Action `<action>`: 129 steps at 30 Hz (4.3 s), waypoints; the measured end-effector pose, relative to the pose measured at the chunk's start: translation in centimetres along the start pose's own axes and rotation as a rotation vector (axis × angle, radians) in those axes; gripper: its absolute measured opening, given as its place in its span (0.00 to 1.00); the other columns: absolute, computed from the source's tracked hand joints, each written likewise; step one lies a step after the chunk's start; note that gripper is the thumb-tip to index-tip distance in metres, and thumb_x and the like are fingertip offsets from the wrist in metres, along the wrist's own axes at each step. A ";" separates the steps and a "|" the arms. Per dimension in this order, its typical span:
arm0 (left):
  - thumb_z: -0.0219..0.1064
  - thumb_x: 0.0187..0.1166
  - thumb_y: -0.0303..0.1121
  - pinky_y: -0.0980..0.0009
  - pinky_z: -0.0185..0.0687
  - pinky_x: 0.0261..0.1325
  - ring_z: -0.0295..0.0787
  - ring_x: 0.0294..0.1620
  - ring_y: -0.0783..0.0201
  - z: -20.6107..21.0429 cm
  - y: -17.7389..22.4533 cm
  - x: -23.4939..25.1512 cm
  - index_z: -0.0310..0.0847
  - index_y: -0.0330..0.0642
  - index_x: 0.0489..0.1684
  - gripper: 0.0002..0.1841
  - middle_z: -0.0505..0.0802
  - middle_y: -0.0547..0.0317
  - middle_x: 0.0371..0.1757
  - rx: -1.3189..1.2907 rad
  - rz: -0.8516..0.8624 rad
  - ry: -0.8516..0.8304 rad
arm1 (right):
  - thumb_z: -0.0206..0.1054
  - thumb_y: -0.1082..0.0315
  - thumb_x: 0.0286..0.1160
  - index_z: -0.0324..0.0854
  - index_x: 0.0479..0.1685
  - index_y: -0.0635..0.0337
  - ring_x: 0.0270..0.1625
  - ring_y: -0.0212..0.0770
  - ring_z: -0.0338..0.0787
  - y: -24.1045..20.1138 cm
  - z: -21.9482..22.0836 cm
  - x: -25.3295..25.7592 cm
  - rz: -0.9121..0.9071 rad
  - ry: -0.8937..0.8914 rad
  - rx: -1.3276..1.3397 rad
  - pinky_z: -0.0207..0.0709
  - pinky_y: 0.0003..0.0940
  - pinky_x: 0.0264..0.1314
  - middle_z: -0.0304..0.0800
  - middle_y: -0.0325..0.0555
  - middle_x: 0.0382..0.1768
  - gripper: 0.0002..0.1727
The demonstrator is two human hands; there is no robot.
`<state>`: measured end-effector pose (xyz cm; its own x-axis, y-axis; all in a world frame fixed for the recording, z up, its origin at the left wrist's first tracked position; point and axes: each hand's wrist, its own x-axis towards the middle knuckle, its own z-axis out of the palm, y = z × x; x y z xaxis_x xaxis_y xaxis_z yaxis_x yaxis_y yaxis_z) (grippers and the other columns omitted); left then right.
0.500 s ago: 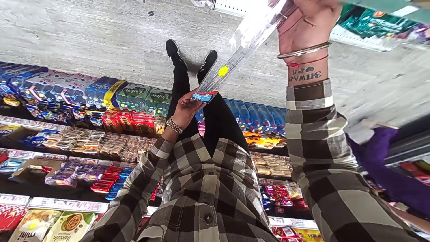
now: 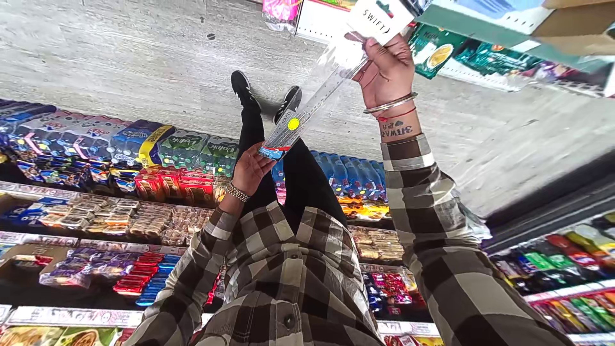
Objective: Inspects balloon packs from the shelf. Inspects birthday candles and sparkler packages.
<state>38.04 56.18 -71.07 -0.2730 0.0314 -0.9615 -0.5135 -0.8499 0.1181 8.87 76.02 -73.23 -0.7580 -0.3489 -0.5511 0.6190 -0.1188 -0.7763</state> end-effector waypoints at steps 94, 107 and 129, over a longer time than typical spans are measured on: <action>0.44 0.92 0.35 0.54 0.86 0.67 0.88 0.67 0.50 2.6 4.0 2.1 0.67 0.39 0.80 0.21 0.87 0.46 0.71 0.101 0.343 -0.163 | 0.67 0.45 0.82 0.76 0.62 0.56 0.29 0.41 0.91 -2.4 1.9 6.2 0.078 0.706 -0.288 0.83 0.34 0.24 0.92 0.46 0.38 0.25; 0.58 0.87 0.30 0.60 0.89 0.56 0.90 0.52 0.61 13.3 8.1 6.1 0.77 0.38 0.69 0.16 0.91 0.52 0.54 0.569 0.606 -0.343 | 0.65 0.60 0.86 0.80 0.45 0.52 0.26 0.33 0.85 2.1 2.1 -3.7 -0.075 0.388 -0.175 0.79 0.24 0.23 0.89 0.40 0.35 0.07; 0.64 0.83 0.20 0.69 0.92 0.45 0.92 0.40 0.59 31.6 12.7 13.3 0.71 0.35 0.73 0.21 0.87 0.43 0.52 0.164 0.318 -0.237 | 0.61 0.74 0.83 0.79 0.44 0.63 0.28 0.38 0.89 2.6 -0.6 -12.0 -0.081 0.366 -0.107 0.84 0.29 0.28 0.91 0.48 0.33 0.03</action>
<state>2.18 62.42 -74.57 -0.6079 -0.0827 -0.7897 -0.4913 -0.7422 0.4559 19.43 80.48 -68.81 -0.8388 0.0150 -0.5443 0.5438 -0.0280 -0.8388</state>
